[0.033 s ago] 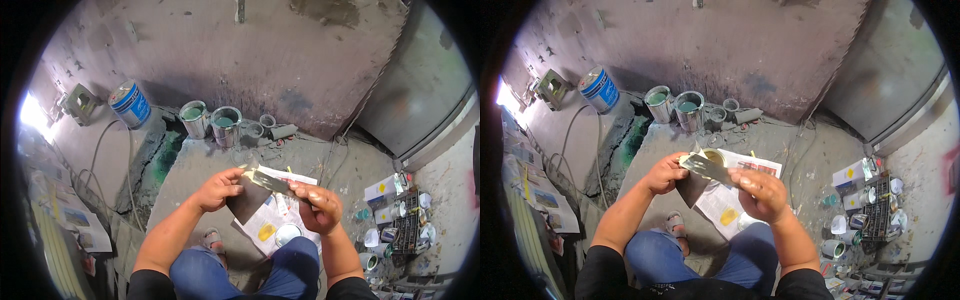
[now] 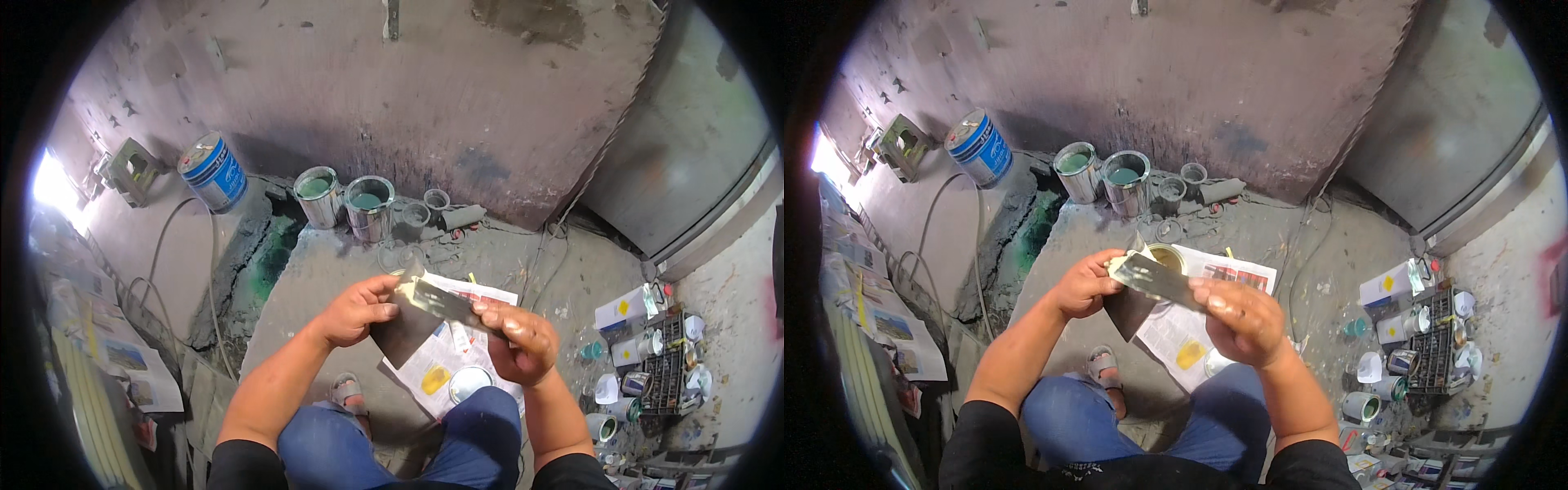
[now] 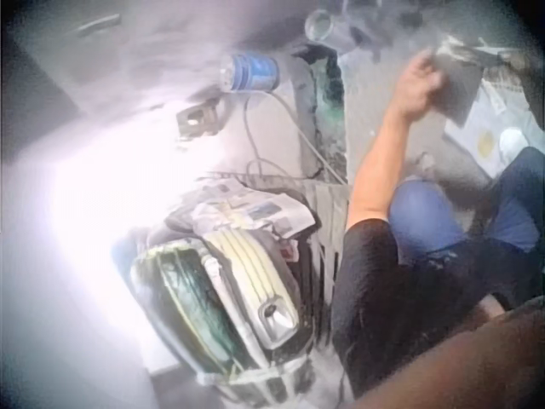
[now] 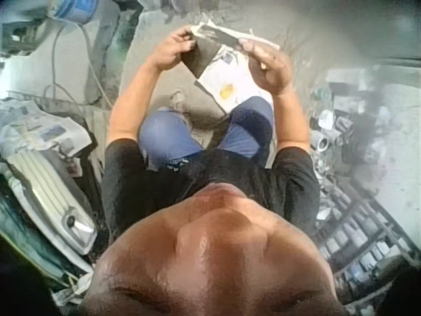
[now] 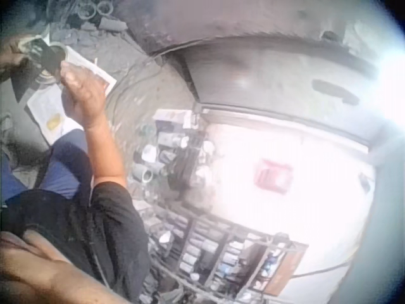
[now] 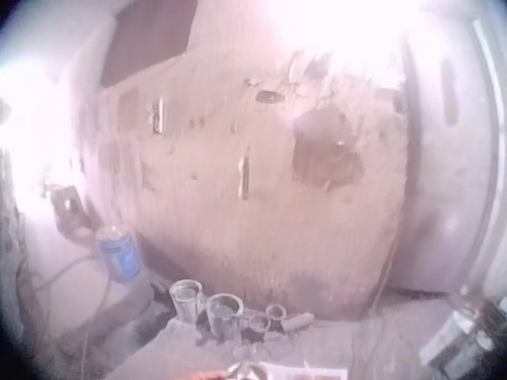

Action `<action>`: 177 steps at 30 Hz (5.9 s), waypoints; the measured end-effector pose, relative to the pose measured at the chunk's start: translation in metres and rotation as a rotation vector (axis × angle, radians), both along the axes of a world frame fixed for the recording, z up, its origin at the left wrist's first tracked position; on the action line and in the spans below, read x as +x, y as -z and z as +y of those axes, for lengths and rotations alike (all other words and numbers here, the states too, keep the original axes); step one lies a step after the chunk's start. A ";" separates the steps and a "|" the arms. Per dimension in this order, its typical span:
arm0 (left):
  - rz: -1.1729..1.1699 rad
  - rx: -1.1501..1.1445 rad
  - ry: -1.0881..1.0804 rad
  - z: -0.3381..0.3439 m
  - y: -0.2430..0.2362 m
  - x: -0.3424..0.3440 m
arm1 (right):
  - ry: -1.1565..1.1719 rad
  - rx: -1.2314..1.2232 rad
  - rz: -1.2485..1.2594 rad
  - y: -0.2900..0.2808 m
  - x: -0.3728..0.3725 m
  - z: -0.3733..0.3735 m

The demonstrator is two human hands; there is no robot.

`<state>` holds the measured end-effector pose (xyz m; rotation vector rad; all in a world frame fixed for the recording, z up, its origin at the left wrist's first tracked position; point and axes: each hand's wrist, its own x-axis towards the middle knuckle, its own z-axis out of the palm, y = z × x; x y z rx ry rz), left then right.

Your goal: The person scoops a beige paste from a can onto a metal putty knife, then uses a second knife to spread and smooth the paste across the first blade. The person repeatedly transfers and spreads the paste between the two knives while sitting on the floor.

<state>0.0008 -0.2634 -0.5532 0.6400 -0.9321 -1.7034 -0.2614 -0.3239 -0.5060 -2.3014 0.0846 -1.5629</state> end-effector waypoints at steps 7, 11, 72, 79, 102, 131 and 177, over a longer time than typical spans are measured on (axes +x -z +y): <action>-0.179 -0.106 0.017 0.004 -0.036 -0.015 | 0.053 -0.052 0.048 -0.011 -0.015 0.017; -0.223 -0.127 0.014 0.008 -0.047 -0.023 | 0.063 -0.007 0.095 -0.016 -0.019 0.024; -1.094 -0.726 -0.549 0.020 -0.056 -0.098 | -0.479 1.173 -0.326 -0.033 -0.047 0.006; -0.321 -0.119 -0.255 0.021 -0.050 -0.065 | 0.017 0.236 0.013 -0.059 -0.056 0.007; 0.243 0.003 -0.521 0.023 -0.061 -0.095 | -0.132 1.018 -0.348 0.007 -0.039 0.020; -0.405 -0.345 -0.802 0.024 -0.047 -0.109 | 0.320 0.808 0.186 -0.011 -0.007 0.058; 0.051 -0.157 -0.747 0.013 -0.062 -0.065 | -0.304 1.711 -0.725 0.053 -0.045 0.025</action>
